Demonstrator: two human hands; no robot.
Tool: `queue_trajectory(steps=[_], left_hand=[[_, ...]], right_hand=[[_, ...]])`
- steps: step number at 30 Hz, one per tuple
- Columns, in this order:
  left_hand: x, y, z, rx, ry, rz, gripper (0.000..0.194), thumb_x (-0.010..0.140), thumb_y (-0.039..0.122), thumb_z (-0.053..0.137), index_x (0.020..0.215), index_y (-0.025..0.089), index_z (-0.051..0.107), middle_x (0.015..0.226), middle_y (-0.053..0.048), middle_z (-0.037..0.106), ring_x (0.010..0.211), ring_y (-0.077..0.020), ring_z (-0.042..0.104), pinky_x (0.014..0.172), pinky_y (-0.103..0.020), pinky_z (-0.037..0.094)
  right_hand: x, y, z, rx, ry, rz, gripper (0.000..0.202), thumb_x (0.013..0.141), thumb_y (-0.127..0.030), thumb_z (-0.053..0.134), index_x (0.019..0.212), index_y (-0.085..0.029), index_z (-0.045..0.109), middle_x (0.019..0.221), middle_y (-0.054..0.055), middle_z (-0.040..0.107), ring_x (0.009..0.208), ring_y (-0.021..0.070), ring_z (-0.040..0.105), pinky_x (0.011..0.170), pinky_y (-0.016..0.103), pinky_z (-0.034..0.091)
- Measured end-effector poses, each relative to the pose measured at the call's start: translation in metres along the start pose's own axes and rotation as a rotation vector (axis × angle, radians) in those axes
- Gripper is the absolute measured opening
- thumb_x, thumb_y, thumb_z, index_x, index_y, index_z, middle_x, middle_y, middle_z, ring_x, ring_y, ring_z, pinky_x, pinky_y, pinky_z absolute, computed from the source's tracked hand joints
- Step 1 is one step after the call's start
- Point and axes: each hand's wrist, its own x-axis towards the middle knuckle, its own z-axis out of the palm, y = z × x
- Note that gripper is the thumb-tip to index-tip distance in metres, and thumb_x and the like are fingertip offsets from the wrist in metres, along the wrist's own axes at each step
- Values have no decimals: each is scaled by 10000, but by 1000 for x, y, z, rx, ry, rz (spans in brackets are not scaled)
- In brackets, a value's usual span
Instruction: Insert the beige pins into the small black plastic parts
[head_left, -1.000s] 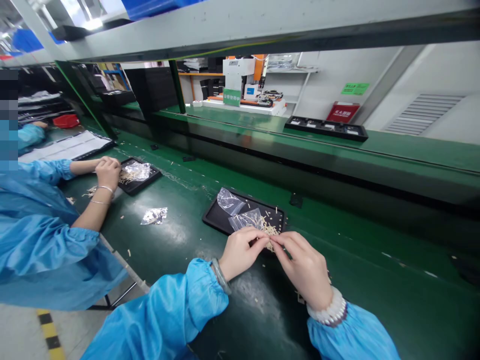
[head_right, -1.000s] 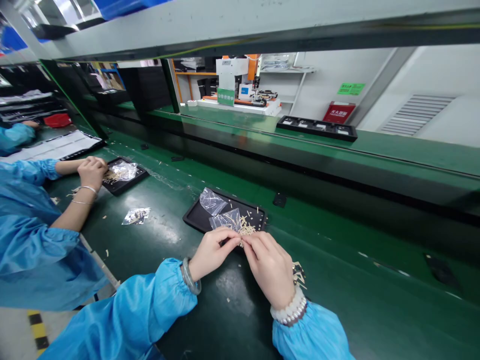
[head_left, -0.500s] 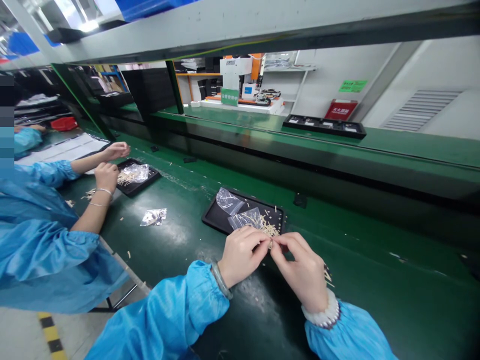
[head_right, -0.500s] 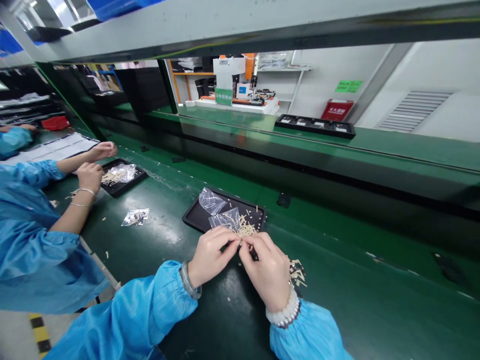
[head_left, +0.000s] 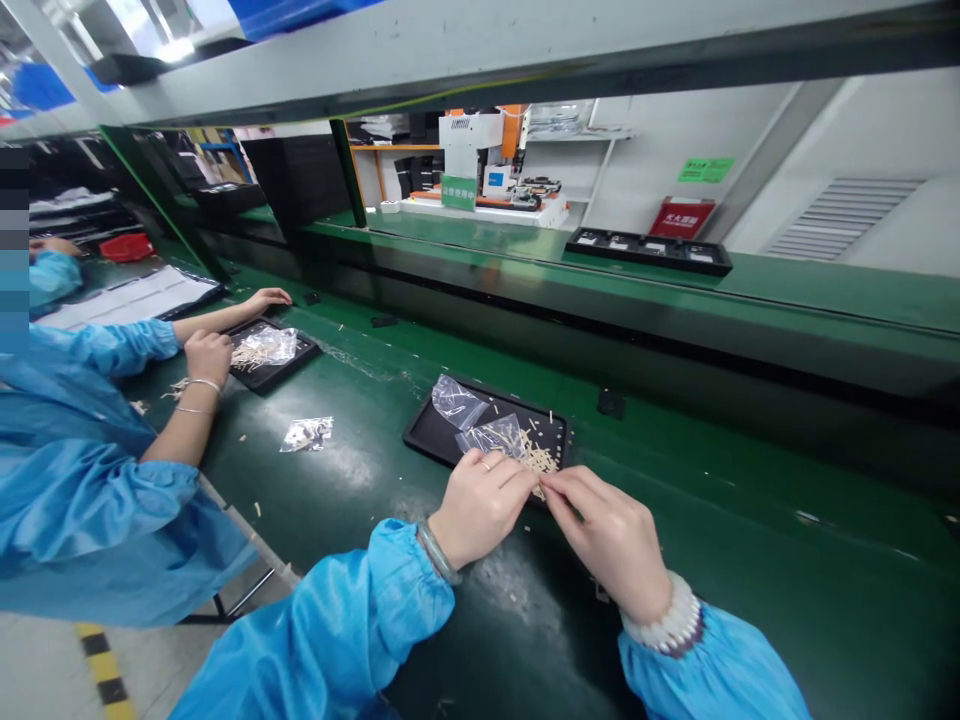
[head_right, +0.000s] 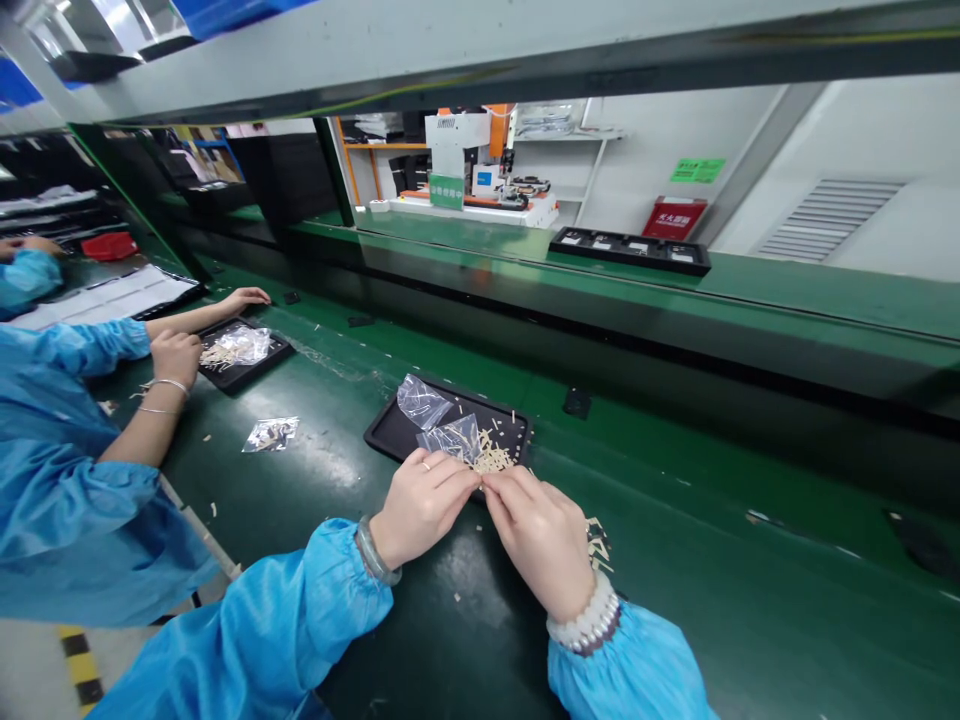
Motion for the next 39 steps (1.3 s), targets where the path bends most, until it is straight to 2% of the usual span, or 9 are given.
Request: queue_trajectory(steps=[4,9,15,20,25,28,30,34,39], left_hand=[[0,0,1,11,-11,12,226,905,187,392,878,159,615,784,-37,636,751,-161,541,655,-324,328],[-2,4,4,-89,24,-70,187,888,207,432,829,170,606,780,-25,649,750,-161,546,676,-321,341],[2,7,4,-452,58,-324,121,838,172,502,761,180,596,760,-1,633,737,-134,551,693,-264,409],[5,3,3,-614,46,-488,135,826,184,499,737,173,600,709,1,587,681,-123,529,651,-235,429],[5,1,6,-630,50,-507,141,830,203,486,749,172,598,721,-2,582,672,-120,517,650,-235,429],[5,-1,7,-620,46,-516,150,842,209,471,761,174,592,730,-3,578,667,-118,512,652,-236,432],[5,-2,8,-599,33,-503,156,854,211,457,775,176,587,745,-4,579,680,-120,513,667,-239,433],[3,-2,8,-560,-3,-414,151,873,211,436,823,181,575,793,-12,578,762,-137,528,723,-254,431],[2,2,8,-546,-24,-366,152,881,222,426,825,183,562,801,-18,576,784,-144,532,734,-260,430]], right_hand=[[0,-4,1,-96,18,-34,178,870,-199,479,844,-190,656,768,29,689,635,142,621,608,253,437],[-1,-12,5,-18,65,94,142,827,-165,505,779,-195,635,734,20,668,629,149,605,617,263,433],[1,-14,4,409,34,374,106,817,-231,527,778,-202,622,720,18,654,611,148,604,590,256,485],[2,-4,7,436,56,456,184,870,-306,456,800,-182,573,616,7,628,480,125,573,470,227,477],[0,14,13,309,-2,464,222,780,-350,577,601,-220,554,540,-19,553,501,146,524,479,248,413],[-1,21,17,306,-24,440,126,779,-322,558,722,-223,609,734,35,620,746,212,574,636,309,453],[0,22,17,361,-63,422,138,799,-310,530,817,-218,630,842,55,640,852,228,578,726,342,462],[5,19,10,548,-183,412,190,843,-338,501,819,-213,641,832,36,670,774,185,628,684,299,503],[9,14,2,708,-242,437,197,839,-349,525,896,-202,643,897,39,685,846,185,639,747,304,509]])
